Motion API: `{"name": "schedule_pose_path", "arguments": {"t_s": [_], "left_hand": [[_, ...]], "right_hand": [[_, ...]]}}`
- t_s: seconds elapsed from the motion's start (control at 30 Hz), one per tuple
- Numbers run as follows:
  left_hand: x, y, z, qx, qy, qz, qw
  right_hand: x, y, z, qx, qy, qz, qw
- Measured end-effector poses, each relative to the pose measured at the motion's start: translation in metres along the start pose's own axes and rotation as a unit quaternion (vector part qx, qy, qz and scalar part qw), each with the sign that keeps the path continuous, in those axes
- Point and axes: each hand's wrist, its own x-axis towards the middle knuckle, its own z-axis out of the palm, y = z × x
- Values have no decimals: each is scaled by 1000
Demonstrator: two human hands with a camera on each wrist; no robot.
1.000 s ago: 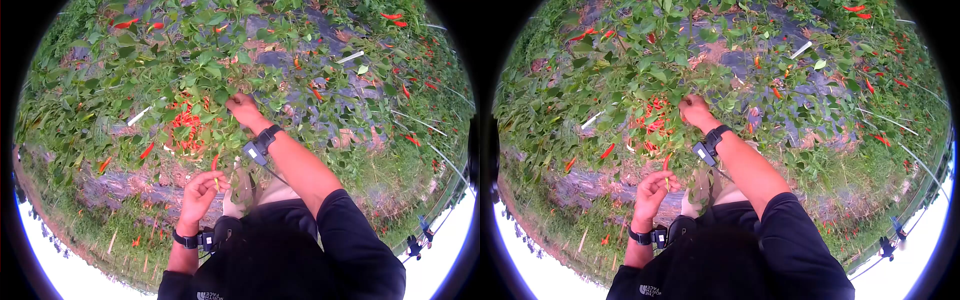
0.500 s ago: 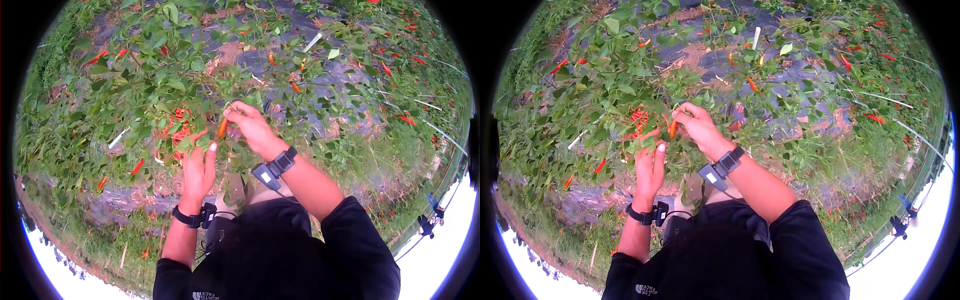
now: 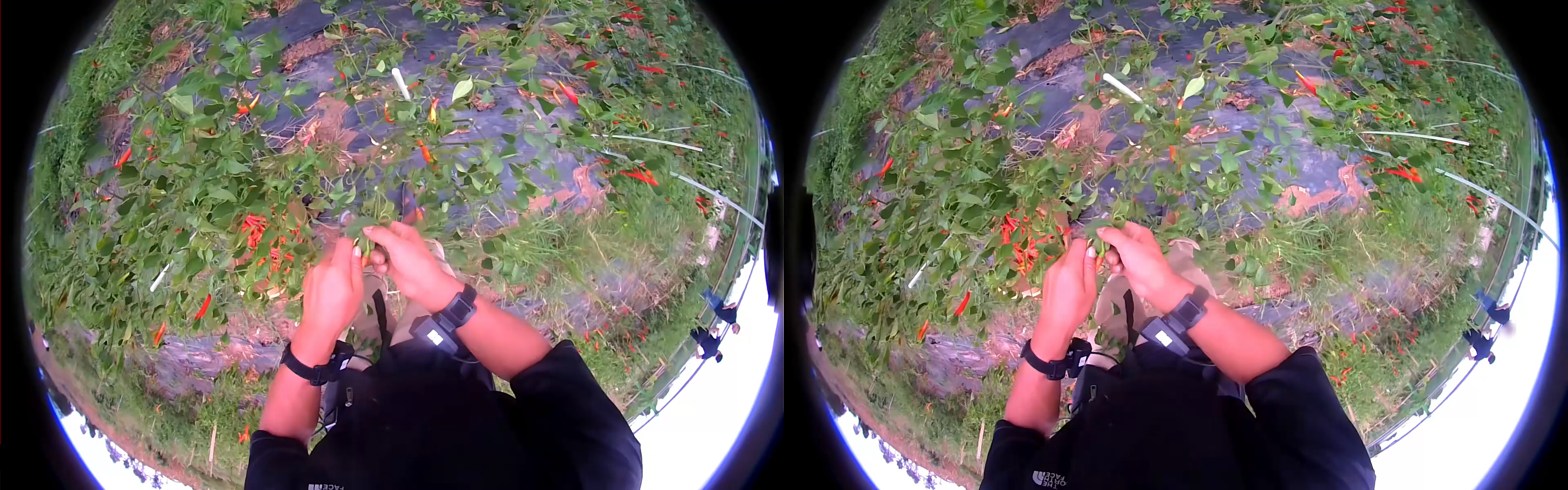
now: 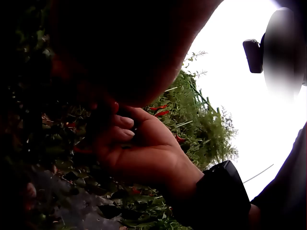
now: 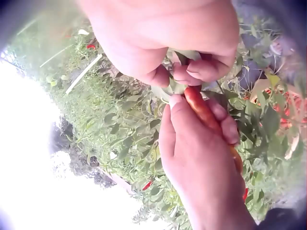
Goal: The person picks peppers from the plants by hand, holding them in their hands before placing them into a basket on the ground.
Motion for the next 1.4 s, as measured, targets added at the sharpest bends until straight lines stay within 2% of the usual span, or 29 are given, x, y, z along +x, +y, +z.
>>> {"name": "schedule_pose_path", "arguments": {"t_s": [0.03,0.17,0.23,0.37,0.43,0.47,0.5,0.53,0.57,0.63,0.7,0.77,0.8,0.83,0.87,0.9,0.97,1.0,1.07,1.1,1.17,1.2,1.23,1.3,1.33,1.37,1.4], "left_hand": [[-1,3,0,48,-10,8,999],[1,12,5,21,-38,-20,999],[3,11,12,-83,-42,-58,994],[0,12,18,-127,-37,-104,986],[-2,8,20,-192,-33,-97,976],[-5,4,22,-195,-30,-104,975],[-8,-2,25,-217,-50,-113,968],[-9,-8,27,-240,-70,-118,961],[-10,-13,30,-245,-66,-123,959],[-12,-19,31,-226,-72,-126,963],[-23,-20,17,-246,-81,-149,954],[-29,-29,7,-262,-88,-166,947],[-35,-34,5,-346,-99,-203,911],[-40,-38,4,-426,-111,-239,865],[-41,-44,7,-399,-95,-205,889],[-39,-47,6,-403,-91,-204,887],[-35,-49,7,-460,-76,-185,865],[-30,-47,7,-463,-74,-186,863],[-11,-34,5,-567,-84,-172,801],[0,-26,2,-571,-82,-170,799],[27,-10,-2,-577,-93,-124,802],[44,-5,0,-562,-70,-114,816],[62,0,3,-546,-50,-107,829],[101,-2,27,-481,6,-71,874],[117,-2,35,-481,9,-70,874],[130,-2,43,-393,18,-43,918],[141,-4,51,-303,24,-16,953]], "right_hand": [[0,-3,-1,16,2,1,1000],[4,-7,-18,-20,9,-1,1000],[6,-9,-20,-21,23,-10,999],[6,-11,-23,-28,50,-14,998],[10,-5,-22,-92,109,-66,988],[13,1,-26,-97,107,-60,988],[16,3,-28,-274,122,-180,937],[19,4,-30,-437,127,-296,840],[20,5,-32,-444,123,-293,838],[15,-3,-26,-528,100,-435,723],[28,-18,-38,-405,141,-368,825],[30,-33,-47,-434,141,-350,818],[16,-45,-40,-611,65,-278,738],[5,-51,-37,-759,-13,-190,623],[-1,-53,-36,-775,-26,-228,589],[-7,-56,-35,-790,-36,-267,551],[-16,-70,-26,-630,28,-226,742],[-12,-72,-35,-633,26,-225,740],[6,-74,-61,-605,223,-216,734],[14,-76,-62,-608,222,-218,730],[32,-81,-62,-685,268,-220,641],[46,-76,-64,-673,297,-266,623],[62,-77,-70,-675,294,-263,623],[88,-83,-79,-527,280,-227,769],[84,-89,-68,-457,287,-193,819],[79,-93,-67,-458,285,-193,820],[73,-100,-72,-424,229,-176,858]]}}
